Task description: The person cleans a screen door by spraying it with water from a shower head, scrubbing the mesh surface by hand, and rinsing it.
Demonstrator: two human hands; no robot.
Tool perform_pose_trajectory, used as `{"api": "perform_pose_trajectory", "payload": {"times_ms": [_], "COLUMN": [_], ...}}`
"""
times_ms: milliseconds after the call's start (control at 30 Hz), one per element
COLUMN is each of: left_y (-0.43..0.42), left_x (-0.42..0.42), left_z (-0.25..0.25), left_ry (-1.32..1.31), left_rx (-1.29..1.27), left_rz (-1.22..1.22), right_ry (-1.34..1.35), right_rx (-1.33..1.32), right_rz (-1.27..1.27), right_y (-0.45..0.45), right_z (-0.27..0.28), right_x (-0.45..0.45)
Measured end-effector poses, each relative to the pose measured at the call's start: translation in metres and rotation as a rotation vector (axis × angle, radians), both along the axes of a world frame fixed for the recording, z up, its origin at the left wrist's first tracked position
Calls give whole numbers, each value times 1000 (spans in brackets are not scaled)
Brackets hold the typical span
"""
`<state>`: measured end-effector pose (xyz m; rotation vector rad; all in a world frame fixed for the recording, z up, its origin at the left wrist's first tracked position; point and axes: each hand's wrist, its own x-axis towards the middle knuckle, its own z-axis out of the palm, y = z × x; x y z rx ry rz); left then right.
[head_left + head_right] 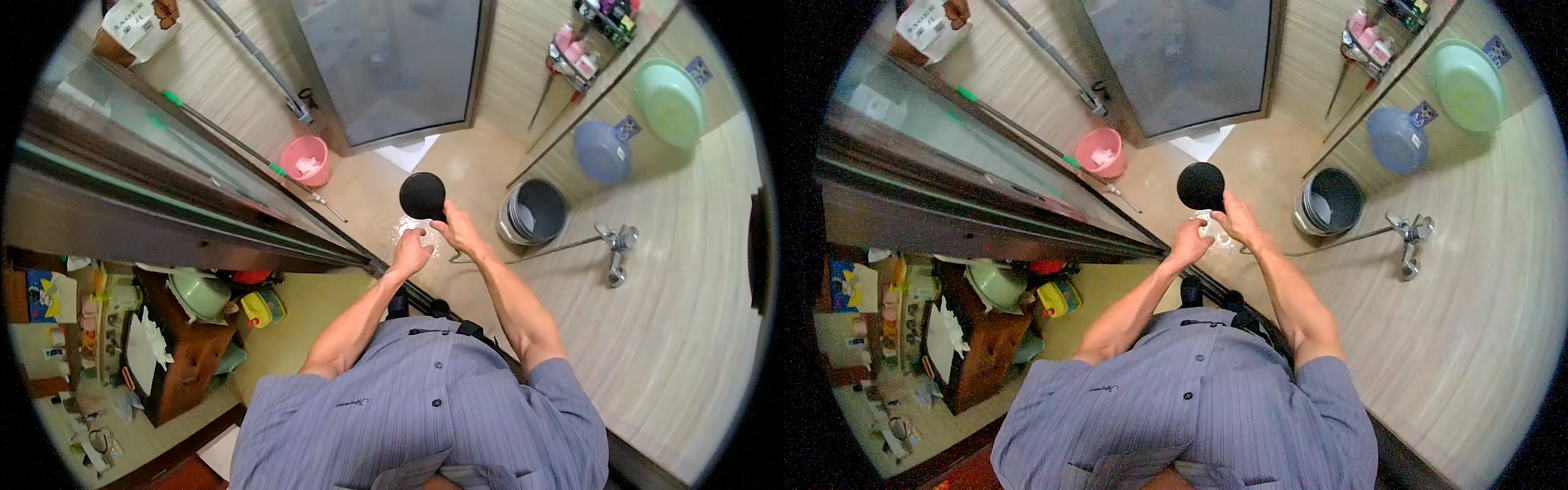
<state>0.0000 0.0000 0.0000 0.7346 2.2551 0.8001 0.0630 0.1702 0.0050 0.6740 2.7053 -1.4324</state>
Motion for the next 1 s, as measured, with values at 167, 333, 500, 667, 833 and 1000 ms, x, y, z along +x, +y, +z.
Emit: {"api": "perform_pose_trajectory", "payload": {"times_ms": [167, 333, 500, 667, 833, 1000], "left_y": [56, 79, 68, 96, 101, 120], "left_x": [30, -13, 12, 8, 1, 12], "left_z": [9, 0, 1, -11, -3, 13], "left_ry": [-440, -439, -825, -763, -718, -689], "left_rx": [247, 509, 334, 279, 235, 273], "left_rz": [-25, 58, 43, -27, -65, -58], "right_ry": [-36, 310, 159, -13, -411, -59], "right_rx": [187, 213, 787, 1212, 1059, 749], "right_rz": [-126, -127, -391, -721, -525, -475], "right_y": [9, -1, 60, 153, 134, 102], "right_z": [24, 69, 108, 158, 120, 140], "right_x": [17, -10, 74, 203, 222, 164]}}
